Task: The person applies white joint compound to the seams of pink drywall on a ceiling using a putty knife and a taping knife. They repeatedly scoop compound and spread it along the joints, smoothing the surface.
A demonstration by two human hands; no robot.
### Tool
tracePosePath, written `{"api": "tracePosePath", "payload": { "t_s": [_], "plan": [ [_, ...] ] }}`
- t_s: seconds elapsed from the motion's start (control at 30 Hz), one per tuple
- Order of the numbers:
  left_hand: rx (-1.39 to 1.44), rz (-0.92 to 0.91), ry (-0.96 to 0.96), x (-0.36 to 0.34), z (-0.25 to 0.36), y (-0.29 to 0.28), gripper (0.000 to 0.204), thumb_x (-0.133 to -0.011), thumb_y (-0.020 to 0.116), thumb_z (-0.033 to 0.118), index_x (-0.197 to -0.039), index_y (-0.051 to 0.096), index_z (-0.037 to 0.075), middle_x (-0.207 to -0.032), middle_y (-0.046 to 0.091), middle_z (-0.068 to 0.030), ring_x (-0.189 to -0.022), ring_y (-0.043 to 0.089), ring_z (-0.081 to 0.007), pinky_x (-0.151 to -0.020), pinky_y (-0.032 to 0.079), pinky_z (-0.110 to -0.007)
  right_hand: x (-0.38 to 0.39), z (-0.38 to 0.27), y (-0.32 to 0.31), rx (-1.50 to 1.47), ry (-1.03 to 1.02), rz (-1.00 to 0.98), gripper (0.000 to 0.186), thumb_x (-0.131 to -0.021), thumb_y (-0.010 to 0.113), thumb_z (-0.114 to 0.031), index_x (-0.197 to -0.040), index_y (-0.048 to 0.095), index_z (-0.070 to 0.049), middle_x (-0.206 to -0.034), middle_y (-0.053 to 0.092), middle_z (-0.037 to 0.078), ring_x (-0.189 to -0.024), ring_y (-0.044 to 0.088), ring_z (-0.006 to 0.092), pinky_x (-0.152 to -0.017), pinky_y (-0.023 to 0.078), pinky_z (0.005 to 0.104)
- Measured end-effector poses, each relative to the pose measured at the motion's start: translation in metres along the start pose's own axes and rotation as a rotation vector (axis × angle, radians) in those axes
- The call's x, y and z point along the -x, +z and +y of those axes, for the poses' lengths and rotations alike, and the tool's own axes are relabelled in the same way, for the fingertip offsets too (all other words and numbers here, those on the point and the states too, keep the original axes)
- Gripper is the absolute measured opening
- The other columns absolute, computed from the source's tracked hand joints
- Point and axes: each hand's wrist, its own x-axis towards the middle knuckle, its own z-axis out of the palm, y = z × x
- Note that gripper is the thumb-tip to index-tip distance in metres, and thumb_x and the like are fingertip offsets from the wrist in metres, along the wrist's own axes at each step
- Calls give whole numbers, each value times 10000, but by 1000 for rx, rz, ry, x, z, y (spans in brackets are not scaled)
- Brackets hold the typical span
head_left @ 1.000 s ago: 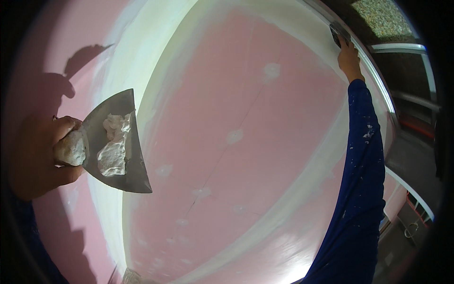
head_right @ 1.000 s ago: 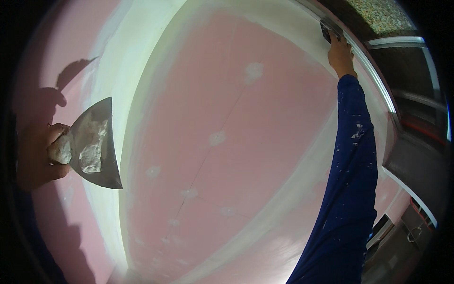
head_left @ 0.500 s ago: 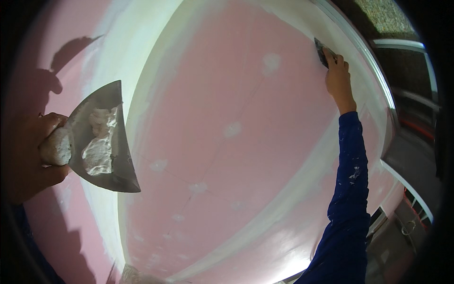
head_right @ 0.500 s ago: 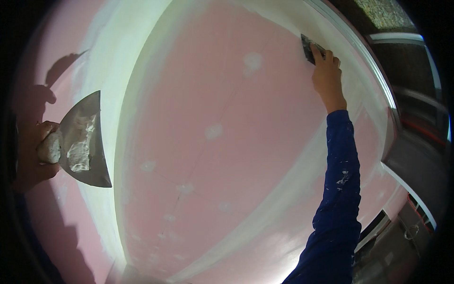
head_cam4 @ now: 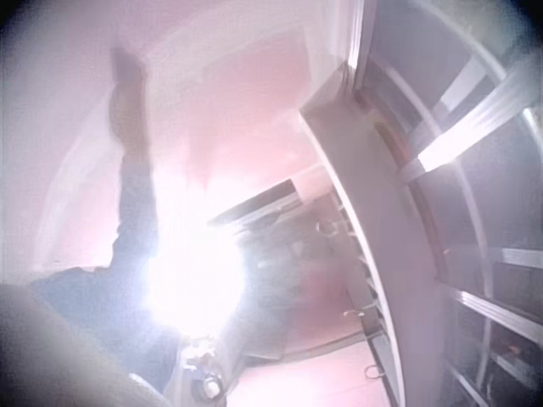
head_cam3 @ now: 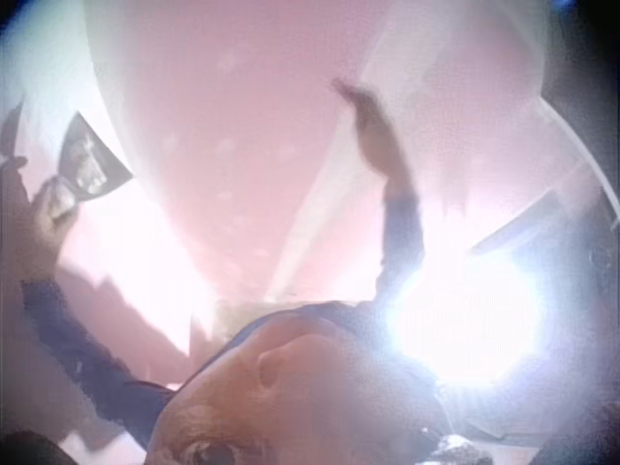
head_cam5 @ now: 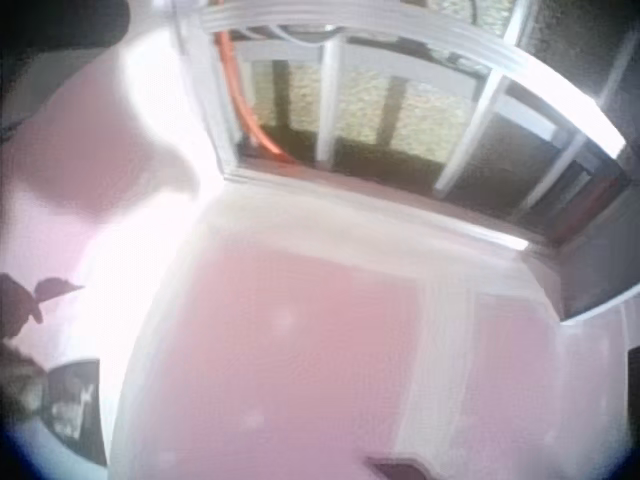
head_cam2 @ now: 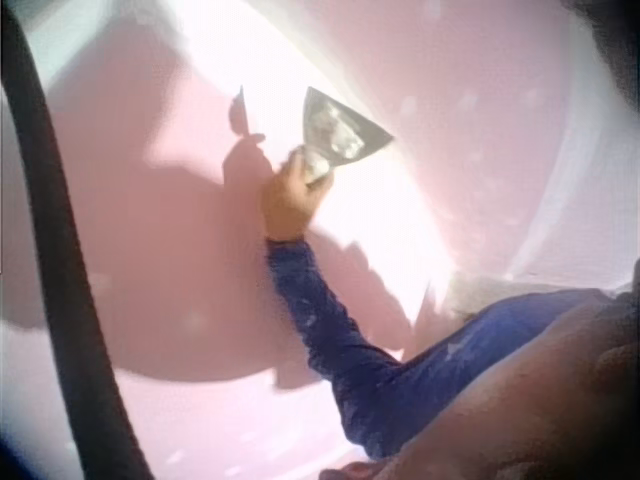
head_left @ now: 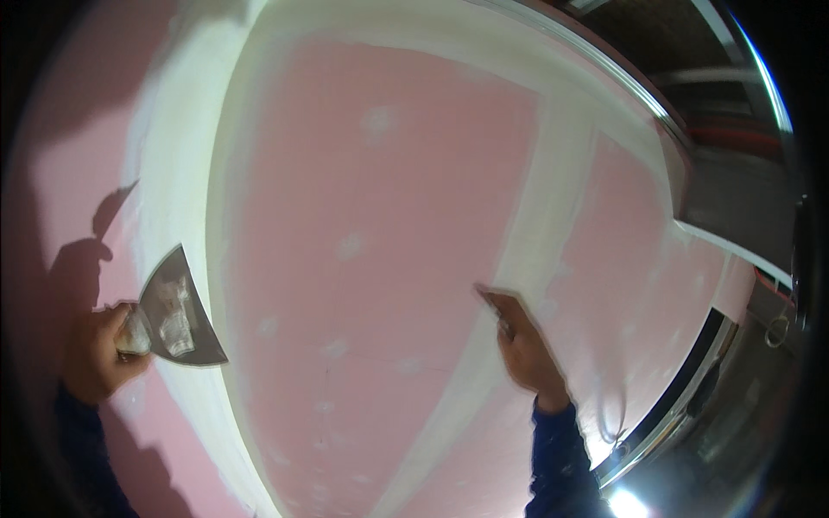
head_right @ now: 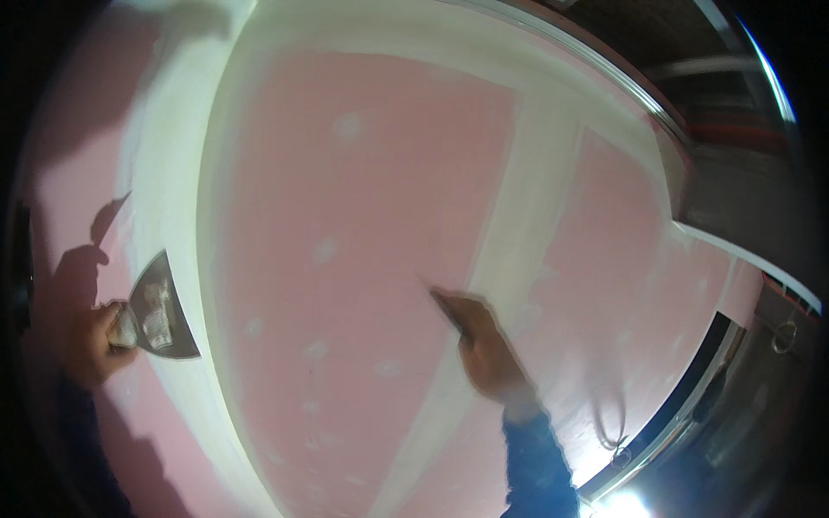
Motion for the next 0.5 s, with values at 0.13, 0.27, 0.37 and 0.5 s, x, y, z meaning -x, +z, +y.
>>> {"api": "tracePosePath", "payload": {
  "t_s": [0.13,0.27,0.37,0.5],
  "plan": [
    [224,-172,-15,47,49,68,528,-652,883,166,-1065,597,5,-878,691,-212,-831,683,-428,-720,536,-473,108,-8,52,-543,472,-138,490,-1022,448,10,-1510,448,-37,-1396,580,159,-1284,564,252,-1094,422,356],
    [700,-405,-142,86,114,181,389,-791,793,164,-1087,592,9,-953,699,-199,-867,689,-380,-750,537,-443,176,-7,93,-767,577,-81,561,-992,461,29,-1546,404,-37,-1420,534,158,-1327,499,253,-1095,417,359],
    [965,-806,-408,123,181,240,359,-859,733,197,-1145,603,23,-1002,654,-161,-862,629,-314,-727,507,-396,218,-25,101,-725,482,-42,644,-961,479,64,-1578,387,-94,-1460,492,162,-1361,474,315,-1122,419,388],
    [1167,-1052,-291,140,260,277,363,-839,675,90,-1157,503,48,-883,590,-51,-633,572,-110,-486,463,-246,249,-49,97,-625,432,-32,737,-880,487,135,-1563,426,-137,-1441,471,186,-1380,429,385,-1183,383,460]
  ]
}}
